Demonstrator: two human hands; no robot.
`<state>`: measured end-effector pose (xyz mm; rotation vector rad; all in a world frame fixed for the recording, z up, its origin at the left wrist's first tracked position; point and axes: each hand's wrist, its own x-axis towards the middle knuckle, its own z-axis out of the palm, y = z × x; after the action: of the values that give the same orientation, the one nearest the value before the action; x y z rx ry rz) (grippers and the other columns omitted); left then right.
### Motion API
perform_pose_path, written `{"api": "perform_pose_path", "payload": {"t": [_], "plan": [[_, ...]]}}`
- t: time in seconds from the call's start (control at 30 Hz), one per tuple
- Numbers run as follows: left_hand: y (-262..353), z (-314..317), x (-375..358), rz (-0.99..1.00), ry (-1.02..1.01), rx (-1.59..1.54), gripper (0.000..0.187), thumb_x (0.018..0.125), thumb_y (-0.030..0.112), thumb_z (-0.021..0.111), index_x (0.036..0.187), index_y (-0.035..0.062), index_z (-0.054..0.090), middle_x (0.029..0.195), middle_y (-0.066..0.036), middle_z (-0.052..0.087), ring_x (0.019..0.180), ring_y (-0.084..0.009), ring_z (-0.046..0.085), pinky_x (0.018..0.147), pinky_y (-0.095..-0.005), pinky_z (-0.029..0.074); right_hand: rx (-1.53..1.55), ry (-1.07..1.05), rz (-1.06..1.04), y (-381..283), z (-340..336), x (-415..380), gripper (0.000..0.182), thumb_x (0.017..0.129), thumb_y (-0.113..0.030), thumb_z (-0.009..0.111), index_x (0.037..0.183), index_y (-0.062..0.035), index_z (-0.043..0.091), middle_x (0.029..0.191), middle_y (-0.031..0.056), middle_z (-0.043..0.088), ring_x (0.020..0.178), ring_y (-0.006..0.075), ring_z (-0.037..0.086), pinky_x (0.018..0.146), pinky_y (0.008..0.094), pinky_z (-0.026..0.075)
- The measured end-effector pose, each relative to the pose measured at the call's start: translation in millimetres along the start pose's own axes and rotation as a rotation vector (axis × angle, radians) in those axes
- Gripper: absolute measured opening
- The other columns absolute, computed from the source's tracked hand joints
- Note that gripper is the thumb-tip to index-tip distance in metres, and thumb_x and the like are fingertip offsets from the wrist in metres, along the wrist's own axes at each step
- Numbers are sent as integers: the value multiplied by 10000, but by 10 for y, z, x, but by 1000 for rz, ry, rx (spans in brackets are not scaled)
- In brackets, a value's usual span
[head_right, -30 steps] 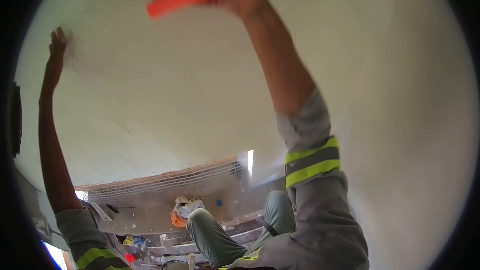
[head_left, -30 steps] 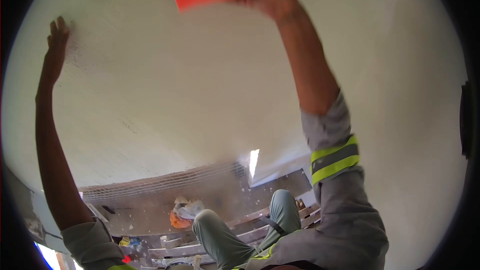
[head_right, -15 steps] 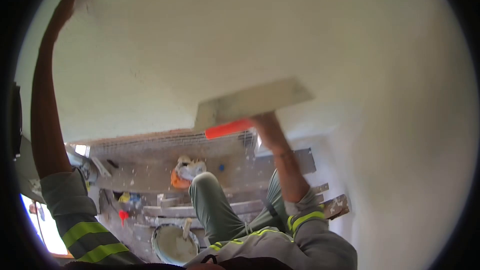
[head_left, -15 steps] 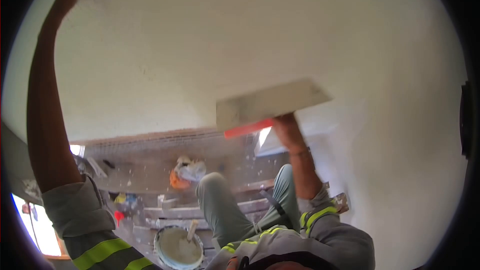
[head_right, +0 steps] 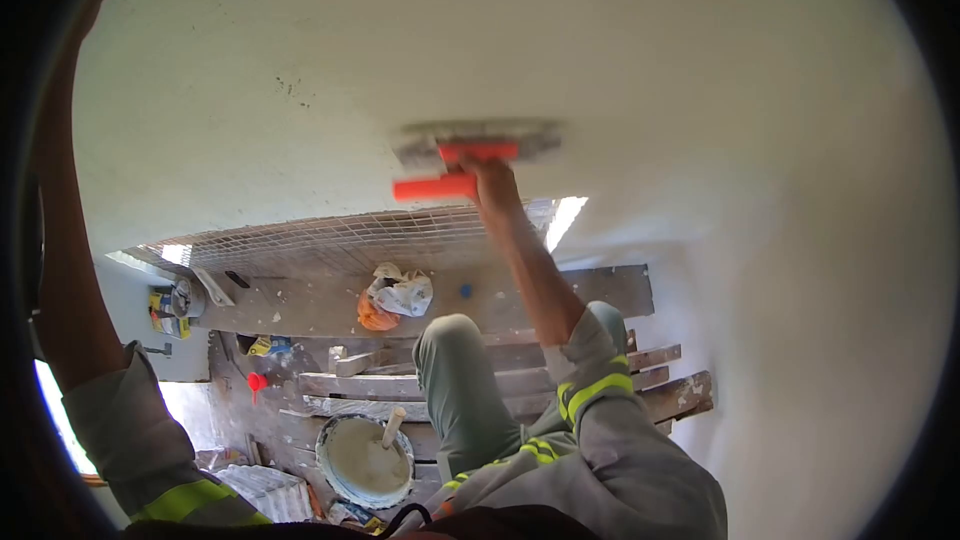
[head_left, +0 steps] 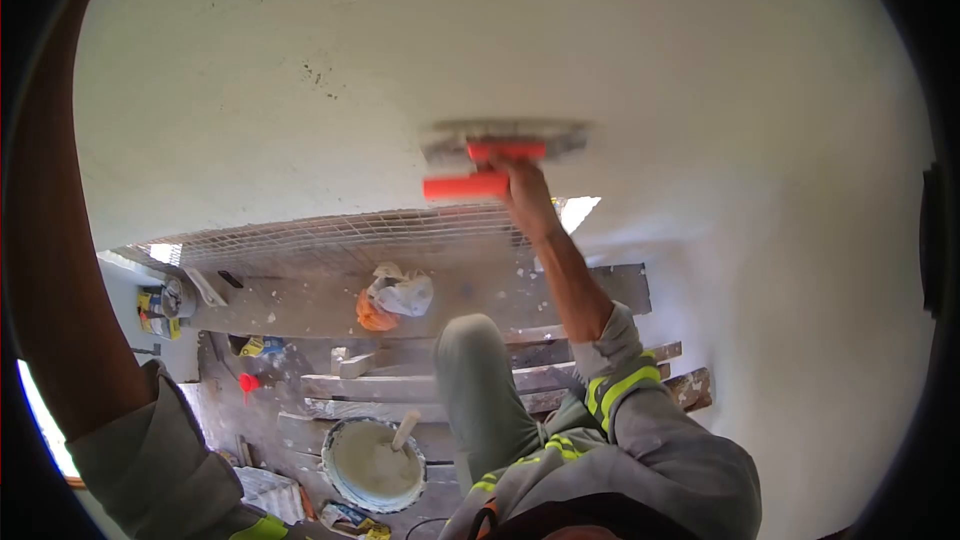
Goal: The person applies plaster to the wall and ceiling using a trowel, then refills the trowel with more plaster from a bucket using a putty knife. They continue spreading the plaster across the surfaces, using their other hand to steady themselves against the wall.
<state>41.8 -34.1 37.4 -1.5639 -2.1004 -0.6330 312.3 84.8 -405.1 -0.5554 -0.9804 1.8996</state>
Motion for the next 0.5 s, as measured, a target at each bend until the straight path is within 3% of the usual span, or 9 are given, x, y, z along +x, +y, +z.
{"api": "perform_pose_path", "payload": {"t": [0.1,0.2,0.27,0.37,0.4,0.5], "plan": [[16,-16,-89,-32,-16,-143,762,952,594,345,1511,227,-22,1571,-21,-150,1449,-281,-50,1097,-622,234,10,-92,-117,-1014,977,163,269,907,-94,550,1145,28,579,1108,128,645,1001,229,630,887,359,520],[-172,128,-68,68,177,-252,782,942,608,357,1512,224,-17,1572,-21,-146,1450,-287,-31,1101,-619,228,-82,-286,-405,-1760,1681,145,295,948,-150,518,1161,55,530,1087,179,610,1014,269,620,914,407,511],[-105,132,-149,77,170,-254,804,932,621,371,1512,220,-15,1573,-22,-144,1449,-293,-19,1099,-618,231,-179,-488,-636,-1952,1658,174,342,983,-178,482,1186,96,493,1124,226,555,1079,297,582,930,435,520],[-238,146,-118,162,160,-255,818,927,628,378,1513,214,-16,1572,-32,-146,1448,-304,-3,1101,-612,233,-324,-224,-531,-1401,1217,-146,215,904,-149,597,1073,-16,610,1033,110,672,938,204,641,876,341,491],[-317,158,-86,201,151,-255,820,927,628,378,1512,212,-17,1572,-36,-147,1448,-308,2,1103,-609,234,-139,-206,-397,-918,930,-271,177,910,-157,599,1029,-27,605,989,110,680,911,205,645,894,326,471],[-443,125,19,183,161,-170,795,942,606,354,1511,203,-27,1570,-52,-146,1447,-311,-8,1114,-598,206,-134,-170,-87,368,124,-540,143,919,-121,581,1023,-25,602,967,86,650,927,197,628,906,339,465]]}}
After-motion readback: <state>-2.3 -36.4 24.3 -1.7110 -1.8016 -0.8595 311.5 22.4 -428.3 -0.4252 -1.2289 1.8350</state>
